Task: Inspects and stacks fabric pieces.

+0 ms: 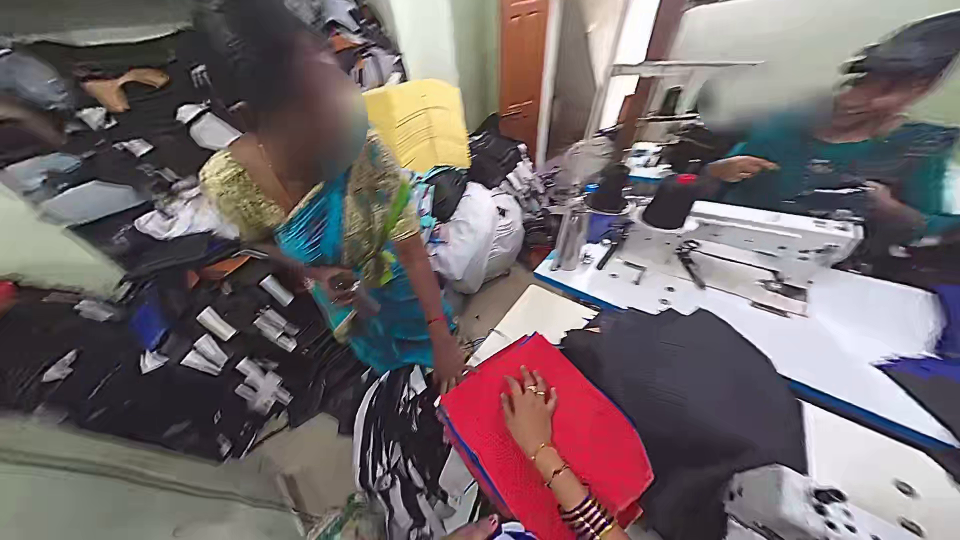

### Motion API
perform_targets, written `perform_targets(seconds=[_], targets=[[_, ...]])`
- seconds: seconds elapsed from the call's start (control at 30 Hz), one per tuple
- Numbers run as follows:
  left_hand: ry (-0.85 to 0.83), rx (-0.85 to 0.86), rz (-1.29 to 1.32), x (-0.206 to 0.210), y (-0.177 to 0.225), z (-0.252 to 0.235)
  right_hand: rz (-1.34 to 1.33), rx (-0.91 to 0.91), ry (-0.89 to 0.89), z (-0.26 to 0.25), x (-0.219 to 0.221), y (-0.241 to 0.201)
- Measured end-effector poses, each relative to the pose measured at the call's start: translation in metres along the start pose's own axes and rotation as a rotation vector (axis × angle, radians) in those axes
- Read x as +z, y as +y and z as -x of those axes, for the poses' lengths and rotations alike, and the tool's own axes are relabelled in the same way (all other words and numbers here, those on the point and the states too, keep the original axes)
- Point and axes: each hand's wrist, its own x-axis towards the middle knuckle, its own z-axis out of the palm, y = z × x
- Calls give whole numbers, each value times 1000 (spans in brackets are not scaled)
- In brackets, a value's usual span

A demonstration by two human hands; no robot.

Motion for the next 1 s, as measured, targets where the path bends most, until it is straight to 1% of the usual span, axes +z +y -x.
perform_targets(seconds=[0.03, 0.1, 0.13, 0.17, 0.2, 0.27, 0.37, 0.43, 0.47, 0.53, 0.6, 0.63, 0.7, 0.77, 0.8, 0.83, 0.87, 0.9, 0.93, 1.0], targets=[[-15, 13, 9, -2, -6, -3, 7, -11, 20, -1, 4, 2], [-30, -36, 30, -3, -5, -7, 23, -44, 101, -5, 17, 9], [-49, -56, 22, -5, -9, -10, 52, -43, 100, -7, 20, 10], [-78, -56, 9, -7, -18, -14, 73, -20, 35, -6, 14, 7], [-90, -51, 15, -8, -24, -16, 88, -17, 35, -7, 15, 8], [-59, -30, 54, -5, -18, -10, 77, -44, 104, -9, 21, 12], [-36, 8, 90, -3, -27, -10, 92, -28, 97, -11, 26, 14], [-55, -44, 67, -5, -21, -7, 79, -57, 138, -11, 29, 17], [-73, -66, 48, -7, -20, -7, 45, -95, 169, -9, 30, 19], [-130, -39, -1, -9, -29, -13, -56, -242, 296, -5, 37, 29], [-131, -15, 5, -11, -37, -18, -139, -427, 355, 9, 35, 25], [-122, -13, 17, -10, -39, -18, -126, -492, 356, 21, 34, 21], [-115, -6, 46, -9, -41, -15, -17, -519, 229, 52, 31, 11], [-123, 16, 44, -10, -43, -16, 134, -458, 33, 73, 34, 5], [-130, 29, 24, -10, -45, -19, 210, -420, -36, 77, 38, 5], [-141, 40, -2, -10, -47, -22, 270, -394, -61, 77, 41, 7], [-147, 41, -24, -11, -47, -23, 295, -375, -81, 75, 39, 7], [-147, 38, -33, -12, -46, -23, 287, -333, -157, 70, 30, 3], [-148, 23, -27, -12, -46, -21, 249, -296, -224, 65, 20, -1], [-145, 5, -3, -13, -46, -19, 148, -229, -295, 51, -1, -3]])
